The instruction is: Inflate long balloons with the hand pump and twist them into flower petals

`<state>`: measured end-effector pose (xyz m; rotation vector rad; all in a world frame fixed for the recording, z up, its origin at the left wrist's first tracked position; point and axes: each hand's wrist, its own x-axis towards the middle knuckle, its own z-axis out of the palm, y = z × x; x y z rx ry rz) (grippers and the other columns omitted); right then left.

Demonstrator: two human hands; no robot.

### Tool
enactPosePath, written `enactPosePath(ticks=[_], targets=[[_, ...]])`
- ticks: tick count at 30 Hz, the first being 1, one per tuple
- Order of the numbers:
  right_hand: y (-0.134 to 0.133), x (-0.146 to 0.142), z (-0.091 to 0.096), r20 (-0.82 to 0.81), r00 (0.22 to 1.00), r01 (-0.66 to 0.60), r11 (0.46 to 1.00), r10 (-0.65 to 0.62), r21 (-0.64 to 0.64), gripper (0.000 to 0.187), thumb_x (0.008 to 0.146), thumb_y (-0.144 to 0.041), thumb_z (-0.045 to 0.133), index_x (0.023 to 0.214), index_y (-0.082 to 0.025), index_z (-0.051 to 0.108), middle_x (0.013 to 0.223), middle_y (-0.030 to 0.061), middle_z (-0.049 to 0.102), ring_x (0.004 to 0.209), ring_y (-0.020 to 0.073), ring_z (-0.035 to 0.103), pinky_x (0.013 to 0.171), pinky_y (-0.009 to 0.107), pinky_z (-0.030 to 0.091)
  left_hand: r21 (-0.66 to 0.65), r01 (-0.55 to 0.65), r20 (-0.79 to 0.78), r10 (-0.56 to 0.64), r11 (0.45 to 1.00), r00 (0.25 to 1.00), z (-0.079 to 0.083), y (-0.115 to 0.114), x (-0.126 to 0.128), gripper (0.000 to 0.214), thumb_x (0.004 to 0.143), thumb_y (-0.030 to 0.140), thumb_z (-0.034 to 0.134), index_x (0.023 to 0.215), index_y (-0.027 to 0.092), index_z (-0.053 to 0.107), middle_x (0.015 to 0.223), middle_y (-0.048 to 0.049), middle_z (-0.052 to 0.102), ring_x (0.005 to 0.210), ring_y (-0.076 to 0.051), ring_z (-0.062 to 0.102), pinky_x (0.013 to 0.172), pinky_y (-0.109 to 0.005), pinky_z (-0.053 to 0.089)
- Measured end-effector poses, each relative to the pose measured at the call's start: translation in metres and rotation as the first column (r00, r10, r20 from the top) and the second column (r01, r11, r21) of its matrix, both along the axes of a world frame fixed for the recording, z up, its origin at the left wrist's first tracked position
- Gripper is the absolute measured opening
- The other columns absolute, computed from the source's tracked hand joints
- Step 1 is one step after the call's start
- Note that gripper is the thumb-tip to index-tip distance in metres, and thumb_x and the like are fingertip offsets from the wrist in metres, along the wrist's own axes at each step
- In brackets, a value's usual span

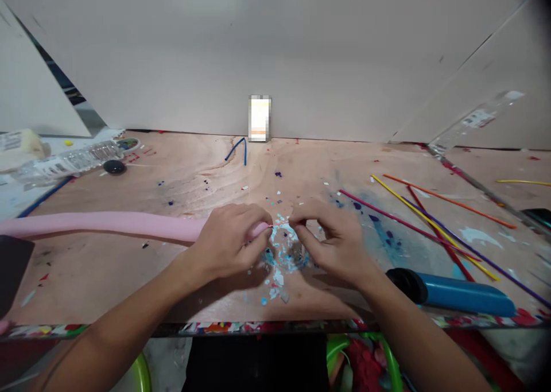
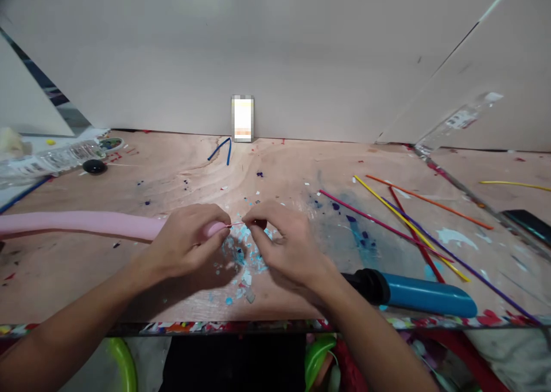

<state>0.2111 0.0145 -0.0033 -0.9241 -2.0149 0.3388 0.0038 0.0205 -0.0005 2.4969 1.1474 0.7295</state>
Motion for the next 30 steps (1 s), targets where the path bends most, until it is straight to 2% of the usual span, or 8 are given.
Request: enactPosePath(ticks=[3,9,14,20,25,30], targets=[[-0.002,0.001,0.0,-0.011,1.0,-0.011,0.999,0.011,0.033,0.018,0.079,-0.007,0.055,0.085,-0.024,0.061,0.077,-0.0015,0.065,0.07,0.0125,0.06,0.065,0.027,0.048,-0.03,0.009,0.046,-0.008,1.0,0.999,0.001,-0.002,0.001,0.012,0.083,0.026,0.049,0.087,0.02,0.059,0.083,-0.0018,0.066,0.077,-0.017,0.06,0.07,-0.03,0.043],[-0.005,-0.002,-0.001,-0.106,0.994,-0.003,0.999,0.008,0.049,0.02,0.077,-0.005,0.055,0.083,-0.023,0.061,0.077,-0.0012,0.064,0.07,0.013,0.06,0.066,0.028,0.048,-0.047,-0.045,0.087,0.049,0.998,0.995,0.002,-0.003,0.004,0.014,0.082,0.027,0.05,0.09,0.02,0.059,0.079,-0.0003,0.066,0.069,-0.015,0.059,0.064,-0.027,0.042],[-0.004,-0.007,-0.001,-0.038,0.995,-0.09,0.996,0.089,-0.013,0.017,0.081,-0.009,0.053,0.086,-0.023,0.063,0.079,-0.0009,0.065,0.07,0.0113,0.059,0.066,0.026,0.048,-0.049,-0.008,0.098,0.013,0.999,0.995,-0.003,-0.005,0.004,0.013,0.084,0.023,0.048,0.086,0.018,0.059,0.073,-0.0007,0.064,0.067,-0.014,0.058,0.063,-0.025,0.041],[-0.002,-0.01,-0.008,-0.02,0.995,-0.103,0.993,0.101,-0.059,0.016,0.083,-0.015,0.056,0.092,-0.022,0.067,0.079,-0.0003,0.067,0.069,0.0108,0.059,0.067,0.025,0.048,-0.124,0.038,0.11,-0.025,0.992,0.994,-0.003,-0.006,0.003,0.016,0.086,0.024,0.047,0.087,0.017,0.062,0.073,-0.0003,0.064,0.068,-0.013,0.057,0.064,-0.025,0.04],[-0.002,-0.008,-0.01,-0.035,0.988,-0.152,0.987,0.15,-0.05,0.012,0.084,-0.017,0.058,0.089,-0.022,0.068,0.082,0.0013,0.069,0.075,0.0124,0.063,0.07,0.026,0.049,-0.187,0.056,0.136,-0.031,0.981,0.99,-0.002,-0.007,0.003,0.015,0.086,0.022,0.047,0.086,0.017,0.062,0.074,0.0005,0.064,0.067,-0.012,0.056,0.064,-0.024,0.038],[-0.002,-0.007,-0.006,0.007,0.987,-0.158,0.985,0.159,-0.069,0.01,0.083,-0.016,0.057,0.084,-0.02,0.066,0.08,0.0026,0.068,0.074,0.0133,0.062,0.07,0.028,0.049,-0.179,0.036,0.087,-0.02,0.983,0.996,-0.006,-0.008,0.004,0.015,0.085,0.023,0.048,0.086,0.017,0.062,0.076,-0.0001,0.064,0.07,-0.014,0.056,0.066,-0.025,0.039]])
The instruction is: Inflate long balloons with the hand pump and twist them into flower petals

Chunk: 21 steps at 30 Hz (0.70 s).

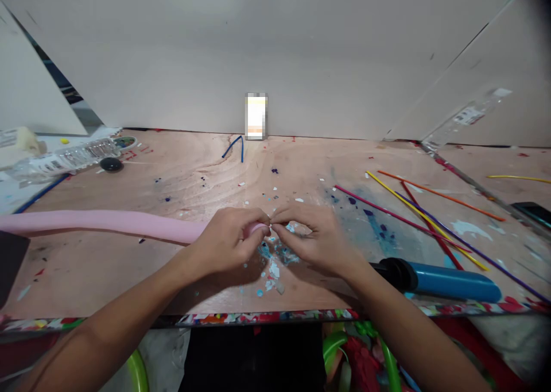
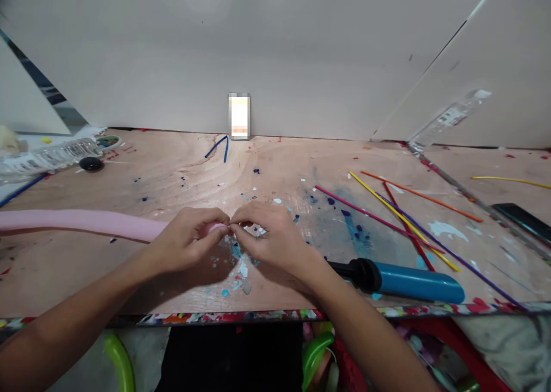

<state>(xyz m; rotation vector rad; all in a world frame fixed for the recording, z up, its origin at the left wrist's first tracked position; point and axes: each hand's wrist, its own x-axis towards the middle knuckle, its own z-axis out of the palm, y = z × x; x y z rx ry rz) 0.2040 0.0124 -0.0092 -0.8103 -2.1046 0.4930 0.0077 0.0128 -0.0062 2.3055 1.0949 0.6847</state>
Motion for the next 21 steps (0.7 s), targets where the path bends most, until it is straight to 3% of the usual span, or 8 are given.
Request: enactPosePath(ticks=[10,16,19,21], targets=[[0.002,-0.002,-0.003,0.035,0.997,0.068,0.98,-0.063,-0.184,0.008,0.079,-0.015,0.06,0.08,-0.018,0.067,0.074,0.0011,0.066,0.066,0.0107,0.059,0.065,0.024,0.047,0.212,-0.006,-0.063,0.02,0.977,0.998,-0.014,0.002,0.003,0.012,0.085,0.022,0.048,0.088,0.018,0.059,0.081,-0.0032,0.065,0.077,-0.018,0.059,0.071,-0.03,0.042],[0.003,-0.006,-0.009,0.013,0.997,0.082,0.981,-0.081,-0.174,0.011,0.068,-0.007,0.058,0.07,-0.018,0.061,0.067,-0.0016,0.06,0.063,0.0102,0.054,0.062,0.024,0.044,0.314,0.023,-0.118,0.015,0.949,0.993,-0.02,0.003,0.006,0.01,0.081,0.019,0.049,0.089,0.019,0.057,0.081,-0.0032,0.064,0.076,-0.019,0.058,0.071,-0.033,0.043],[0.001,-0.007,-0.009,-0.011,0.996,0.087,0.976,-0.091,-0.201,0.01,0.068,-0.008,0.058,0.07,-0.018,0.06,0.066,-0.0024,0.058,0.062,0.0097,0.052,0.06,0.023,0.042,0.438,-0.032,0.0,0.035,0.898,0.999,-0.02,0.003,0.007,0.016,0.079,0.019,0.054,0.095,0.019,0.055,0.093,-0.0053,0.064,0.088,-0.02,0.057,0.08,-0.035,0.044],[0.0,-0.008,-0.008,-0.047,0.993,0.091,0.97,-0.104,-0.227,0.01,0.07,-0.008,0.057,0.07,-0.017,0.059,0.065,-0.0026,0.057,0.061,0.0094,0.051,0.06,0.023,0.042,0.576,-0.121,0.093,0.083,0.808,0.992,-0.02,0.002,0.007,0.019,0.076,0.019,0.059,0.095,0.019,0.056,0.102,-0.0073,0.062,0.098,-0.022,0.053,0.087,-0.039,0.042]])
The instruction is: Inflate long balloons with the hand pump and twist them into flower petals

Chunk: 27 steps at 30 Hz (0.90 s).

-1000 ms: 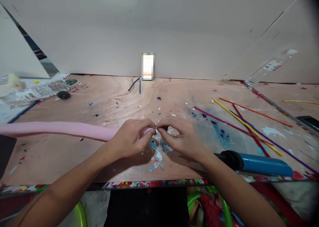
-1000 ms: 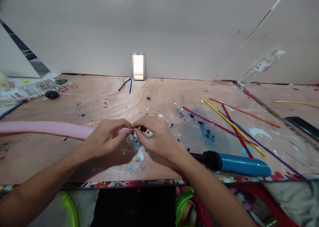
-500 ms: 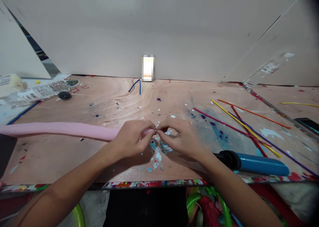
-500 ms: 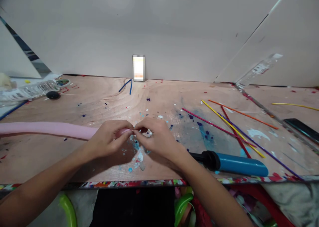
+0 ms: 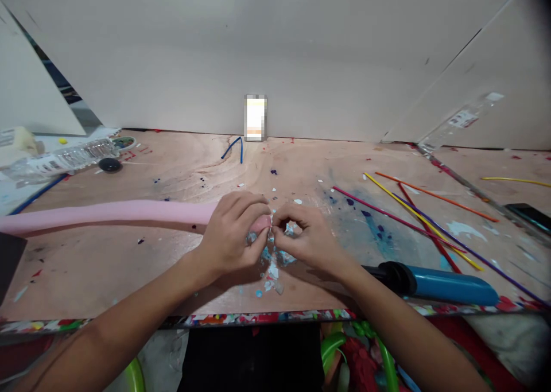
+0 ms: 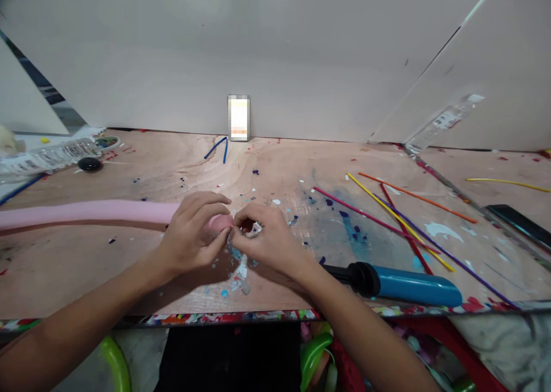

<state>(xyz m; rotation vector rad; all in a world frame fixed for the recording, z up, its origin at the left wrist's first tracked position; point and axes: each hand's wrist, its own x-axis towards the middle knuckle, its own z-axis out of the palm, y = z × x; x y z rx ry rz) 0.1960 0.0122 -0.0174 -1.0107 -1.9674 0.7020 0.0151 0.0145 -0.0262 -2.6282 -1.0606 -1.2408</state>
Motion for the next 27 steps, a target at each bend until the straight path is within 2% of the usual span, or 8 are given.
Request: enactPosePath(ticks=[3,6,13,21,27], targets=[[-0.001,-0.002,0.0,-0.061,0.998,0.029,0.999,-0.031,-0.026,0.01,0.071,-0.008,0.055,0.072,-0.017,0.059,0.067,-0.002,0.058,0.063,0.0099,0.052,0.062,0.023,0.043,0.223,-0.14,0.062,0.13,0.965,0.99,-0.002,-0.005,0.002,0.014,0.073,0.02,0.066,0.085,0.022,0.061,0.092,-0.0059,0.059,0.093,-0.023,0.05,0.086,-0.042,0.038],[-0.001,-0.004,-0.002,-0.116,0.992,0.045,0.998,-0.048,-0.032,0.011,0.072,-0.008,0.056,0.074,-0.018,0.06,0.07,-0.0011,0.06,0.067,0.0113,0.055,0.064,0.025,0.044,0.279,-0.185,0.092,0.165,0.942,0.982,-0.003,-0.009,0.004,0.011,0.071,0.02,0.069,0.08,0.024,0.064,0.077,-0.003,0.056,0.079,-0.02,0.048,0.077,-0.039,0.036],[-0.002,-0.005,-0.008,-0.161,0.987,0.025,1.0,-0.024,0.004,0.012,0.073,-0.008,0.055,0.077,-0.019,0.06,0.072,-0.0003,0.06,0.07,0.0128,0.056,0.068,0.028,0.045,0.164,-0.073,0.14,0.05,0.984,0.989,-0.004,-0.001,0.002,0.014,0.073,0.015,0.067,0.085,0.022,0.067,0.079,-0.0016,0.06,0.076,-0.016,0.051,0.072,-0.033,0.039],[0.001,-0.008,-0.012,-0.153,0.987,0.062,0.994,-0.048,0.093,0.013,0.071,-0.007,0.055,0.075,-0.019,0.057,0.072,-0.0009,0.059,0.069,0.0125,0.055,0.066,0.027,0.044,-0.013,-0.058,0.187,0.059,0.998,0.981,-0.001,0.0,0.004,0.007,0.075,0.017,0.062,0.08,0.02,0.067,0.079,-0.0029,0.059,0.077,-0.016,0.052,0.072,-0.032,0.043],[0.002,-0.009,-0.013,-0.085,0.994,0.08,0.978,-0.065,0.195,0.012,0.072,-0.009,0.054,0.075,-0.02,0.057,0.071,-0.0014,0.059,0.067,0.0124,0.055,0.066,0.027,0.044,-0.045,-0.058,0.164,0.064,0.997,0.984,-0.001,0.001,0.004,0.007,0.075,0.017,0.061,0.078,0.02,0.067,0.079,-0.0034,0.06,0.079,-0.017,0.051,0.072,-0.033,0.043]])
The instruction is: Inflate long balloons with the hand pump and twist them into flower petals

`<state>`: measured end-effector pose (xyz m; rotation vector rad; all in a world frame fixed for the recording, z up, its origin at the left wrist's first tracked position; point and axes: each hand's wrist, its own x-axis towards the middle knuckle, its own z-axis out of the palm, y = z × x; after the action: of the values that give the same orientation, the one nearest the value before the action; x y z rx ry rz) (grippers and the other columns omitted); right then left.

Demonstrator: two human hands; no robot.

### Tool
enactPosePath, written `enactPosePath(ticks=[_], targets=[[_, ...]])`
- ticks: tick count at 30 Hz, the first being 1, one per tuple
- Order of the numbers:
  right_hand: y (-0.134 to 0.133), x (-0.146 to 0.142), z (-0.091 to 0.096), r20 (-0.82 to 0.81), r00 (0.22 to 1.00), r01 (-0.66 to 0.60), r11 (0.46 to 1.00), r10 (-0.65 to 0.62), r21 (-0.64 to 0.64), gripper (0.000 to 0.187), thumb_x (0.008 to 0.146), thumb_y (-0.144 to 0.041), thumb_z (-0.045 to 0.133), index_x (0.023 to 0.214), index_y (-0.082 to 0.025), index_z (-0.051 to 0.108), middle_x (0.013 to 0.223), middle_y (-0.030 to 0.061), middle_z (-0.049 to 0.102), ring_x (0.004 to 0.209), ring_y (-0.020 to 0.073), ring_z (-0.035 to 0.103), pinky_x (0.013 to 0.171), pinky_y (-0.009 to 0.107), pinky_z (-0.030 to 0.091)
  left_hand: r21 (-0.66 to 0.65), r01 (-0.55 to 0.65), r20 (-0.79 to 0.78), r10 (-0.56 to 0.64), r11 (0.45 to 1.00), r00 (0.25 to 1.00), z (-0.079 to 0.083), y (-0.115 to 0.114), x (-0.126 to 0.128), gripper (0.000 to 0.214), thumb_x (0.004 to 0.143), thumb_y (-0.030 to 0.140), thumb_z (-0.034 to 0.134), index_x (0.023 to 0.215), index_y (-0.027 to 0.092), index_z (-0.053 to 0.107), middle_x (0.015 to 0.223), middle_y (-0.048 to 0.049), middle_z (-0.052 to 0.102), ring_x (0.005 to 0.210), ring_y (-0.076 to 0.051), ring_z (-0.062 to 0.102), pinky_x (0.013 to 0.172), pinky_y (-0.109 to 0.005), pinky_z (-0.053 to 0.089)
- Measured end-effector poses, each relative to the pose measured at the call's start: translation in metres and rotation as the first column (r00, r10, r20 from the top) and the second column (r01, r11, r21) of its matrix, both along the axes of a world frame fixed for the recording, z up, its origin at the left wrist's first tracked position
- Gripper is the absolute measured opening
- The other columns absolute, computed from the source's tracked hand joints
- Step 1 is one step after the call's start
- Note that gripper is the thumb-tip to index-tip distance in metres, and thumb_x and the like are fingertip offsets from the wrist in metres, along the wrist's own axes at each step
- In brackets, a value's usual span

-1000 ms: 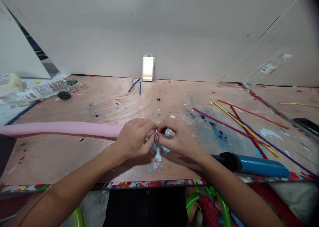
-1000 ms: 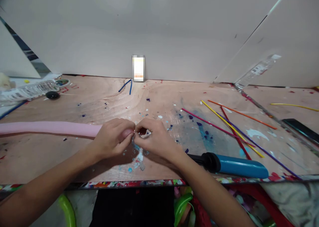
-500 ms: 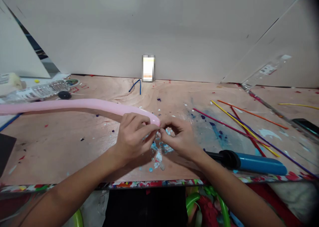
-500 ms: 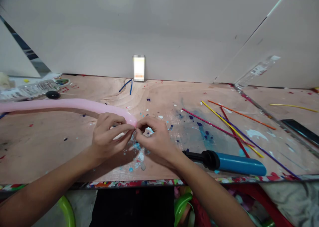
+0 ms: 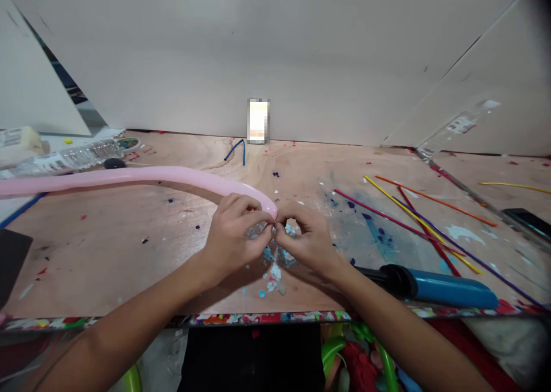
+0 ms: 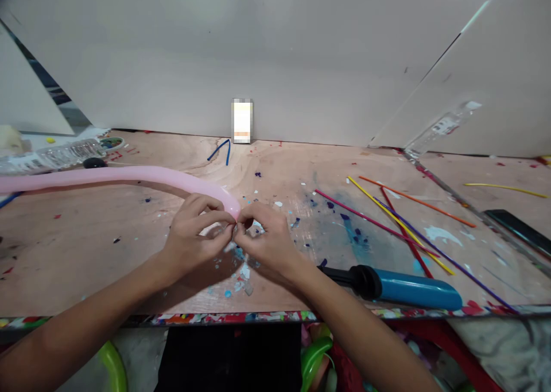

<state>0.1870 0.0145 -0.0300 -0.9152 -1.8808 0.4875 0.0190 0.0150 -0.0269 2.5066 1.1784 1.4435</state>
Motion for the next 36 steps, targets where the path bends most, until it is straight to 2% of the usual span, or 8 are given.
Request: enactPosePath(ticks=[10,17,22,25,27,30,32,36], targets=[[0.0,-0.001,-0.003,0.029,1.0,-0.014,0.996,0.012,0.087,0.012,0.075,-0.008,0.054,0.079,-0.02,0.058,0.073,-0.0008,0.059,0.069,0.012,0.055,0.067,0.027,0.045,-0.002,-0.01,-0.068,0.01,1.0,0.998,-0.002,0.0,-0.001,0.005,0.079,0.02,0.059,0.08,0.019,0.064,0.082,-0.0036,0.06,0.083,-0.018,0.05,0.076,-0.035,0.04],[0.004,0.001,-0.006,0.049,0.998,-0.032,0.995,0.027,0.096,0.013,0.075,-0.009,0.054,0.079,-0.02,0.059,0.075,-0.0002,0.061,0.07,0.0126,0.056,0.068,0.027,0.046,-0.018,0.008,-0.112,-0.01,1.0,0.994,-0.002,0.001,-0.004,0.006,0.081,0.021,0.058,0.08,0.019,0.063,0.084,-0.0043,0.061,0.084,-0.019,0.05,0.078,-0.036,0.04],[0.005,0.002,-0.007,0.054,0.998,-0.03,0.997,0.026,0.071,0.012,0.076,-0.011,0.053,0.079,-0.02,0.06,0.076,0.0005,0.062,0.071,0.0132,0.056,0.069,0.029,0.046,0.033,0.05,-0.149,-0.045,0.998,0.988,-0.002,0.005,-0.006,0.005,0.079,0.019,0.058,0.082,0.02,0.061,0.086,-0.005,0.06,0.092,-0.021,0.05,0.085,-0.04,0.042],[0.004,0.002,-0.006,0.049,0.998,-0.029,0.997,0.025,0.074,0.011,0.076,-0.011,0.054,0.078,-0.021,0.06,0.075,0.0005,0.063,0.071,0.0134,0.057,0.069,0.029,0.046,0.04,0.082,-0.119,-0.076,0.996,0.99,-0.002,0.006,-0.006,0.007,0.078,0.017,0.057,0.084,0.02,0.06,0.102,-0.0075,0.061,0.103,-0.023,0.051,0.092,-0.043,0.041],[0.004,0.002,-0.005,0.043,0.999,-0.036,0.995,0.032,0.088,0.011,0.076,-0.011,0.055,0.077,-0.021,0.059,0.075,0.0003,0.063,0.071,0.0135,0.057,0.069,0.029,0.047,-0.025,0.129,-0.11,-0.131,0.991,0.985,-0.002,0.007,-0.006,0.015,0.079,0.018,0.055,0.093,0.019,0.059,0.112,-0.0085,0.061,0.107,-0.023,0.052,0.095,-0.043,0.041],[0.002,0.001,-0.005,0.037,0.998,-0.054,0.993,0.05,0.1,0.011,0.076,-0.011,0.055,0.078,-0.021,0.058,0.076,0.0004,0.063,0.072,0.0132,0.057,0.069,0.028,0.046,-0.193,0.175,-0.131,-0.202,0.965,0.971,0.0,0.008,-0.007,0.026,0.081,0.021,0.052,0.107,0.018,0.056,0.105,-0.0069,0.064,0.099,-0.021,0.057,0.089,-0.039,0.043],[0.002,0.001,-0.005,0.056,0.996,-0.08,0.993,0.075,0.089,0.01,0.077,-0.012,0.056,0.077,-0.021,0.058,0.074,0.0003,0.062,0.071,0.013,0.057,0.068,0.028,0.046,-0.276,0.154,-0.15,-0.201,0.949,0.968,0.001,0.008,-0.008,0.024,0.082,0.023,0.051,0.104,0.018,0.057,0.098,-0.0053,0.066,0.092,-0.02,0.059,0.084,-0.037,0.044],[0.001,0.0,-0.003,0.086,0.991,-0.106,0.992,0.1,0.074,0.009,0.077,-0.013,0.054,0.075,-0.021,0.058,0.071,-0.0003,0.061,0.067,0.0125,0.055,0.066,0.028,0.045,-0.346,0.098,-0.178,-0.168,0.933,0.97,0.005,0.01,-0.01,0.017,0.08,0.024,0.051,0.095,0.019,0.058,0.09,-0.0043,0.066,0.084,-0.02,0.059,0.078,-0.036,0.044]])
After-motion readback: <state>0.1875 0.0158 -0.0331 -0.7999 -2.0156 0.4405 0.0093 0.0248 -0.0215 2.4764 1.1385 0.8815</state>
